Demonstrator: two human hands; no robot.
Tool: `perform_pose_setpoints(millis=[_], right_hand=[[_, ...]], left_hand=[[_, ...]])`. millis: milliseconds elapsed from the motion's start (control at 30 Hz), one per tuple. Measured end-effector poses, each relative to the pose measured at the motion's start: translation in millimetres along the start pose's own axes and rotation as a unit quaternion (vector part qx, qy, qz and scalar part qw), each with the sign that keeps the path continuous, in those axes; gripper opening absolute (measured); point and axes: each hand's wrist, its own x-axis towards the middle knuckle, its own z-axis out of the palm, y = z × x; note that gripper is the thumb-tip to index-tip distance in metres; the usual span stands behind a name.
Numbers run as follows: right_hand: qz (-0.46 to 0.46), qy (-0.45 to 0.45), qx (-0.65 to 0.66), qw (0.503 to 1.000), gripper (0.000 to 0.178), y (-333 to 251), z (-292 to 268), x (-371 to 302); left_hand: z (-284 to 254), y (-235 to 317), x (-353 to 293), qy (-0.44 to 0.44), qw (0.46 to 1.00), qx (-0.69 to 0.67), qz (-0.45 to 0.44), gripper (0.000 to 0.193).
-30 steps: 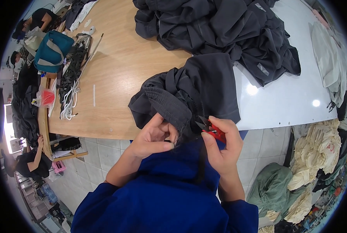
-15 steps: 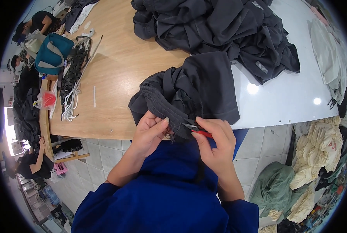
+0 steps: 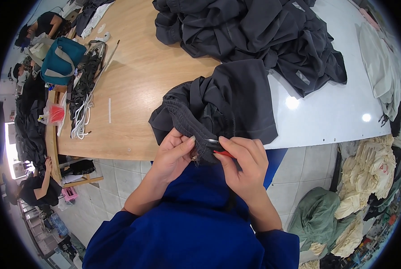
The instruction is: Trimming loose threads from the waistband of gray garments using nippers.
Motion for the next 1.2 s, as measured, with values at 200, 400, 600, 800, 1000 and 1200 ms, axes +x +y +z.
perform_pose_setpoints(millis=[200, 400, 600, 800, 1000, 1200], right_hand=[[-0.014, 0.012, -0.018, 1.000, 0.031, -2.3, 2.4, 0.5], [-0.002, -0.001, -0.025, 1.000, 0.026, -4.9, 0.6, -0.4], [0.019, 0.024, 0.046, 0.998, 0.040, 1.0, 4.1, -5.7], [0.005, -0.121, 0.094, 0.988, 0.056, -11.9, 3.6, 5.0], [-0.053, -0.102, 0.129, 0.985, 0.042, -8.8, 6.9, -5.8], [0.114, 0.071, 0.146, 0.980, 0.037, -8.8, 16.0, -5.7]], left_hand=[[2.6, 0.8, -1.0, 0.011, 0.999, 0.045, 0.016, 0.030], [-0.2, 1.1, -2.3, 0.001, 0.999, 0.041, 0.021, 0.032], [4.3, 5.5, -3.3, 0.002, 0.999, 0.039, 0.012, 0.032], [7.1, 6.4, -2.5, 0.031, 0.999, -0.005, -0.012, 0.030], [10.3, 13.8, 0.8, 0.033, 0.999, -0.033, -0.001, 0.029], [7.6, 13.0, -0.7, 0.025, 0.999, -0.008, -0.019, 0.031]])
